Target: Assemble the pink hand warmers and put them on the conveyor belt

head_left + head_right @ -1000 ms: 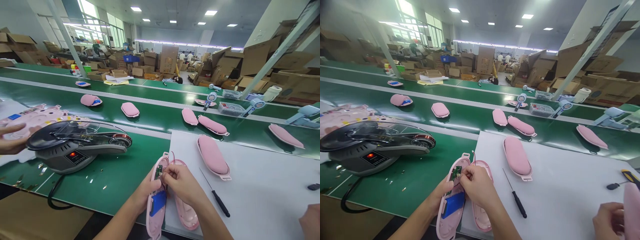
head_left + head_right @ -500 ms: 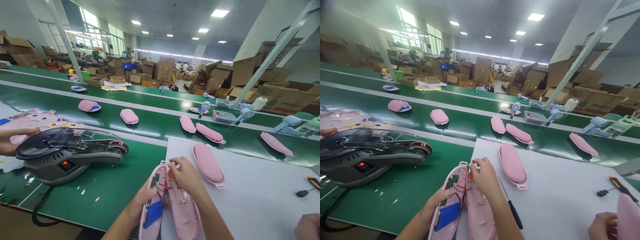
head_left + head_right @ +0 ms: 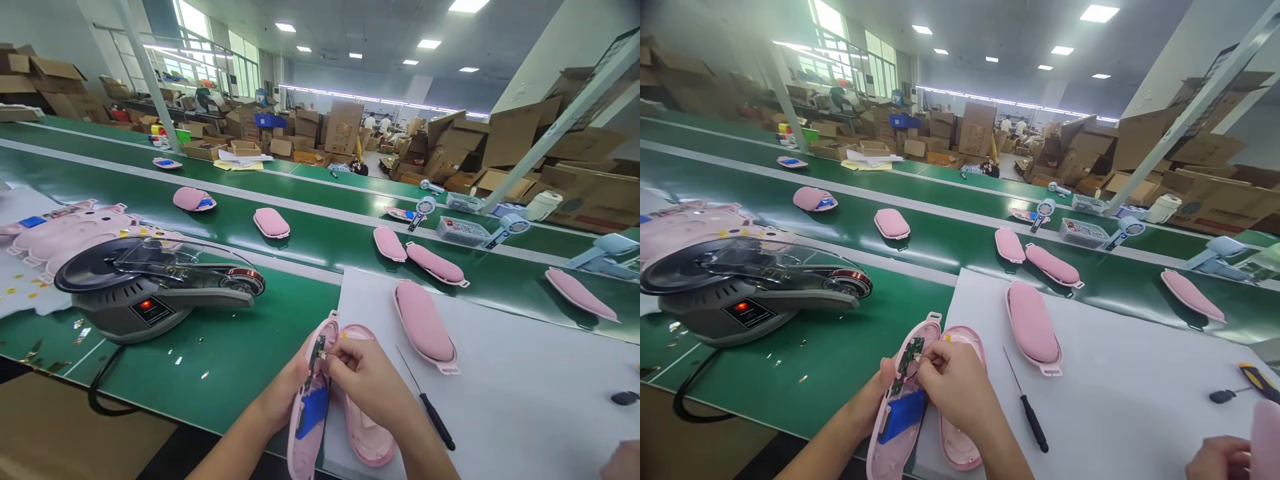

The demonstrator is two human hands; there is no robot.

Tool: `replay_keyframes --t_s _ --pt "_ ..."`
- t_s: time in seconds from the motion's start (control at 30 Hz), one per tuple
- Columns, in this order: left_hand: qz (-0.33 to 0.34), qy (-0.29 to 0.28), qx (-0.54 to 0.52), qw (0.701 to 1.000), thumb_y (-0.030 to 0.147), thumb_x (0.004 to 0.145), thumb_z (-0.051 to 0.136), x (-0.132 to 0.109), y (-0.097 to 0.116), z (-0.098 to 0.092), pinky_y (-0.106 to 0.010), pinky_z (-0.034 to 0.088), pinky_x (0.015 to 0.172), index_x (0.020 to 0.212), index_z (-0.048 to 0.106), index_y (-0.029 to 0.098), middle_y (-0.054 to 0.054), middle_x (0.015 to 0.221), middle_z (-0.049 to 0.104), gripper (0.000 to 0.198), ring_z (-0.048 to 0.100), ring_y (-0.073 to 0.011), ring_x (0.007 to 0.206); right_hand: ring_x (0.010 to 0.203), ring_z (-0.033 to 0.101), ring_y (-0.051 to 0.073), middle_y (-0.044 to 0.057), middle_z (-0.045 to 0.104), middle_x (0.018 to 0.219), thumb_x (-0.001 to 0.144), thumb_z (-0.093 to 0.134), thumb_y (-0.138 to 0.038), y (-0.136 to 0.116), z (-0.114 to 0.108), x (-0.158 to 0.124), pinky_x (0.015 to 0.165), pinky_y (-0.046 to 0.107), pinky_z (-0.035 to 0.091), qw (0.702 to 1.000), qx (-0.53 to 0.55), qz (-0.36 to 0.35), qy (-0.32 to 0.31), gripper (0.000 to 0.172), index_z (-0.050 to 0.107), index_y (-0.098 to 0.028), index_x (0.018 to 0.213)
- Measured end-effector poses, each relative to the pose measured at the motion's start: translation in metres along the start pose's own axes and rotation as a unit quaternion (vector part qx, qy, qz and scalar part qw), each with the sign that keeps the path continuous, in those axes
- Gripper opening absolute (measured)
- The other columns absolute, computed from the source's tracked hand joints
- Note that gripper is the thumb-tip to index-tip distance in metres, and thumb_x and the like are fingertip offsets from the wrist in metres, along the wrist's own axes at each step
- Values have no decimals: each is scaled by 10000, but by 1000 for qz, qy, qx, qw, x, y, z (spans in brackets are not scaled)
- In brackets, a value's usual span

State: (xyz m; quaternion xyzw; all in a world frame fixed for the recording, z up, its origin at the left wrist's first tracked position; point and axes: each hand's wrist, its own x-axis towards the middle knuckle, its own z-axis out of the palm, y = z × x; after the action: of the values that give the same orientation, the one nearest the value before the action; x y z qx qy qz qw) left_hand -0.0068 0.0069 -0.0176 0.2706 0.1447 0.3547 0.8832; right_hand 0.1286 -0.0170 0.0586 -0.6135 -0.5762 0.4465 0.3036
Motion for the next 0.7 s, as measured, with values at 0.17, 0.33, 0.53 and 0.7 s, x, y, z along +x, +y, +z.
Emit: replay_keyframes --t_s 0.17,0.33,0.53,0.7 --pt "35 -22 68 997 641 605 713 -1 2 2 -372 468 877 1411 417 241 -131 1199 636 947 594 -321 1082 522 363 95 -57 416 515 712 421 -115 -2 0 2 499 223 256 997 -71 -21 2 202 411 -198 528" --pt "73 -31 123 989 692 627 645 0 4 4 -414 425 959 1424 400 233 -143 1275 593 951 526 -356 1179 521 366 109 -41 437 522 738 445 -114 -6 3 -1 507 251 216 988 -148 -28 34 237 385 -200 526" --pt "60 -43 212 974 755 614 597 -2 6 -5 -464 396 991 1455 335 228 -151 1306 572 1026 518 -375 1178 531 393 114 -30 497 537 747 440 -67 -9 4 -3 518 255 212 980 -190 -39 44 258 379 -197 533" --pt "53 8 174 983 578 697 699 0 3 -6 -440 354 1042 1369 480 222 -108 1270 611 791 533 -340 1181 560 461 124 -26 557 563 781 453 -89 -14 5 -3 534 248 274 979 -188 -46 55 270 448 -199 535"
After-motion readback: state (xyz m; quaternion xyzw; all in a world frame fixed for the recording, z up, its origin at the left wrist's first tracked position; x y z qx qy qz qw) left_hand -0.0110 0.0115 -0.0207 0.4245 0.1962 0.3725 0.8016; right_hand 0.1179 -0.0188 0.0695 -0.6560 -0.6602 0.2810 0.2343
